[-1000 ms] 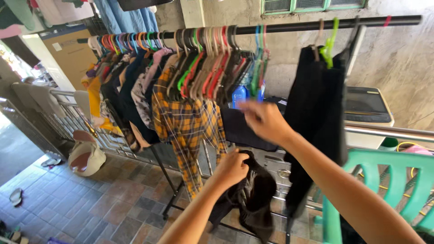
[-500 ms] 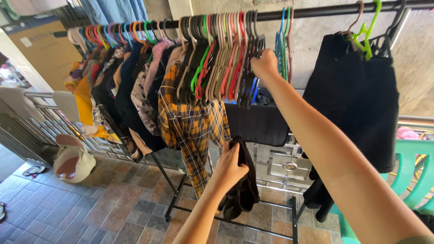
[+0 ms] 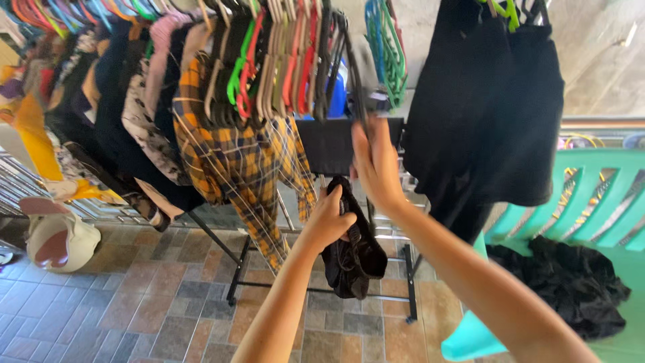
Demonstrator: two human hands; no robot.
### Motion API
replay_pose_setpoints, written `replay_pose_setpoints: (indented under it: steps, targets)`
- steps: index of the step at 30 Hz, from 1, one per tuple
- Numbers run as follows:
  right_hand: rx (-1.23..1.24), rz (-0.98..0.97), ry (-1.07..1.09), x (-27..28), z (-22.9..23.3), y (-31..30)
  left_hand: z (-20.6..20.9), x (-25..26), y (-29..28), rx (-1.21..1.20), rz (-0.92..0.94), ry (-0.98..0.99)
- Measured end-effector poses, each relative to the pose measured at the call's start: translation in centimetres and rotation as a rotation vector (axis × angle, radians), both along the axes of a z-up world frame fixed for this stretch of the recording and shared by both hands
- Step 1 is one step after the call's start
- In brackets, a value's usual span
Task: The person picks up clothes from a pile on the floor and a green plastic chair, places them on hangers, and hangs them on a metal clothing rack. The person handles a yellow plaid shirt, a black shirt, and a black t-shirt with a red graphic.
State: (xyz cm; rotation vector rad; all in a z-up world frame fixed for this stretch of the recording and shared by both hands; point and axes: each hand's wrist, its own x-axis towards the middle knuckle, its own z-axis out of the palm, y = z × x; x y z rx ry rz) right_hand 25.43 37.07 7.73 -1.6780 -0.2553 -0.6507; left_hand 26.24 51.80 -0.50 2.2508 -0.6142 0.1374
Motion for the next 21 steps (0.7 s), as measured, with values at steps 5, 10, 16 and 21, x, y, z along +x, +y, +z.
replay_pose_setpoints:
  steps: [5,10,16,21]
  targets:
    - [0.022,-0.051,-0.154,-8.0,-5.4,-4.4,2.4,-2.2,-3.1,-0.178,0.031,0.455]
    - [0.282,0.057,-0.265,-12.8,-8.3,-9.1,6.2,-5.2,-7.4,-0.428,-0.118,0.647]
    - [0.077,-0.034,0.119,-16.8,-11.4,-15.7,5.7,-6.3,-11.9,-0.62,-0.184,0.616]
    - [-0.518,-0.349,0.14,-22.5,-12.4,-25.9,2.2,-7.4,-13.6,-0.411,-0.169,0.497]
